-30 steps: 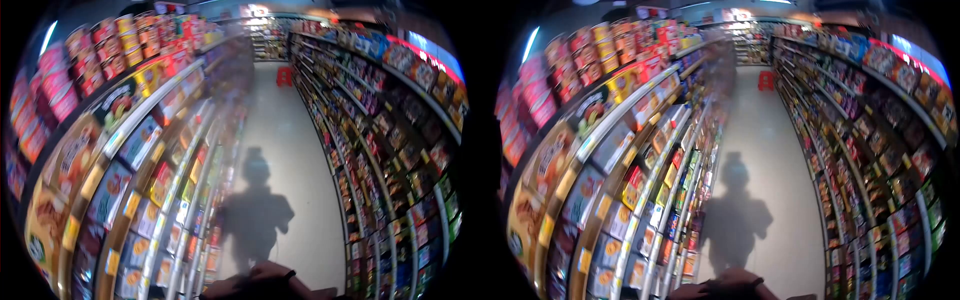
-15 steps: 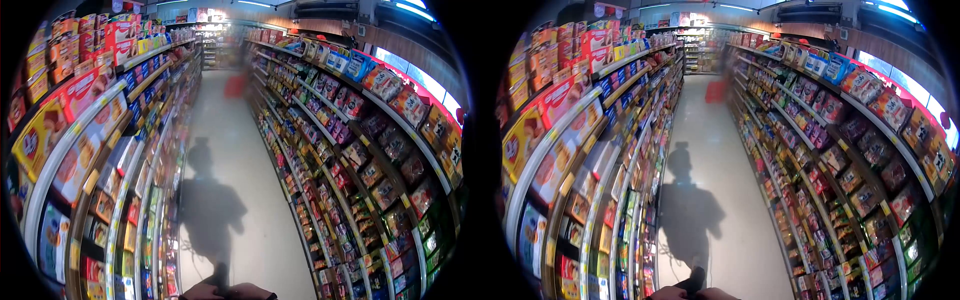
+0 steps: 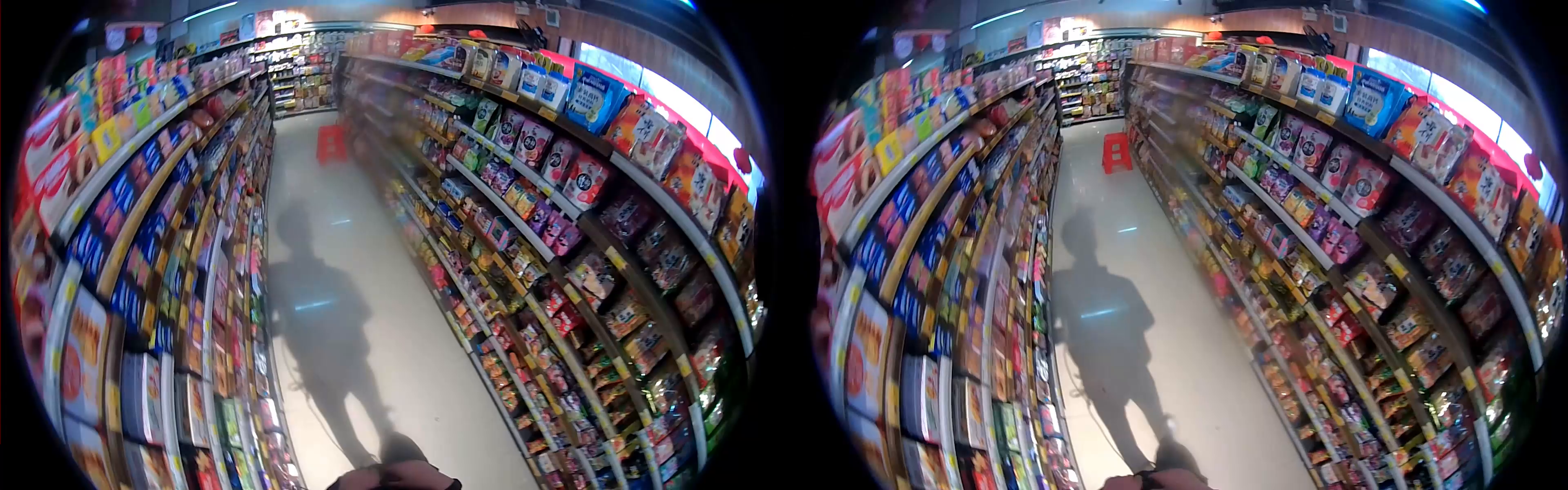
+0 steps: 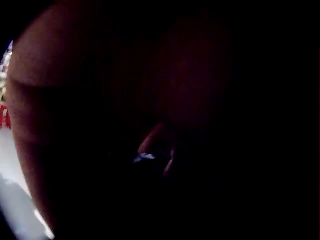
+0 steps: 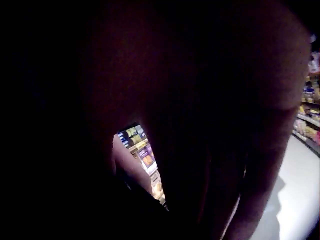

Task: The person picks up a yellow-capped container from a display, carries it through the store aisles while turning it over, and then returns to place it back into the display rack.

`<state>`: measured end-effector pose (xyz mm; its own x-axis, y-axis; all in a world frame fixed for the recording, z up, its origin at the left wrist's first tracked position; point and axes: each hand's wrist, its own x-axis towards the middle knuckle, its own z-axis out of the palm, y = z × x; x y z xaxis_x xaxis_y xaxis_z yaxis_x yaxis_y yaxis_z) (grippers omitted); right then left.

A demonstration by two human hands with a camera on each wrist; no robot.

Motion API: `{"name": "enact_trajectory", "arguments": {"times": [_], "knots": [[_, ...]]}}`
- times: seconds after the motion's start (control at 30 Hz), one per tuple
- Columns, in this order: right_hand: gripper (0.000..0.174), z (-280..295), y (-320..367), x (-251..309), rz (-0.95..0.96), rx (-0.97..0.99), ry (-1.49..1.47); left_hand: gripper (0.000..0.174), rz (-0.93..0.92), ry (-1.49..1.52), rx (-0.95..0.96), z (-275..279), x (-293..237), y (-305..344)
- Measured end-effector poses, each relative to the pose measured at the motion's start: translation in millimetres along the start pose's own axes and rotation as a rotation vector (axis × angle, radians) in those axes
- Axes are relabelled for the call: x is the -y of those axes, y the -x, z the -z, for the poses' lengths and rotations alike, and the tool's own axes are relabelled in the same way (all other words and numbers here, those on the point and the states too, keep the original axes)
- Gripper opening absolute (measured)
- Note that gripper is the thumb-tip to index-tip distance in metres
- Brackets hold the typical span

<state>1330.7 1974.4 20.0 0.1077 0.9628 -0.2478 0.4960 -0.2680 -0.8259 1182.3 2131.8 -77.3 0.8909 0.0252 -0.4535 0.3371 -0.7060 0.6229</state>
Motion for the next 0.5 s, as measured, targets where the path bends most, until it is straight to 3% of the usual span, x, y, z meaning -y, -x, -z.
{"name": "enact_trajectory", "arguments": {"times": [0.07,0.17,0.23,0.3,0.33,0.43,0.5], "knots": [[0.026,30.0,-35.1,-4.2,-0.059,-0.035,0.011,0.032,0.092,-0.001,-0.034,18.7,13.8,-29.6],[0.029,70.8,-112.3,-42.2,-0.050,0.084,-0.037,0.030,0.195,-0.037,-0.084,68.0,32.5,-84.4],[0.032,109.2,-167.3,-67.3,-0.037,0.161,-0.052,0.030,0.143,0.032,-0.161,115.5,47.8,-114.2],[0.033,183.4,-204.6,-44.1,-0.094,0.212,-0.166,0.030,0.108,0.020,-0.174,170.3,49.2,-146.7],[0.033,250.3,-207.4,9.1,-0.152,0.225,-0.286,0.030,0.117,0.025,-0.170,193.0,52.2,-166.2],[0.025,234.5,-286.4,-57.9,-0.125,0.020,0.299,0.030,0.127,0.030,-0.175,262.2,68.9,-221.0],[0.025,262.4,-330.1,-84.9,0.049,0.108,0.355,0.030,0.128,0.037,-0.175,304.8,79.5,-255.8]]}}
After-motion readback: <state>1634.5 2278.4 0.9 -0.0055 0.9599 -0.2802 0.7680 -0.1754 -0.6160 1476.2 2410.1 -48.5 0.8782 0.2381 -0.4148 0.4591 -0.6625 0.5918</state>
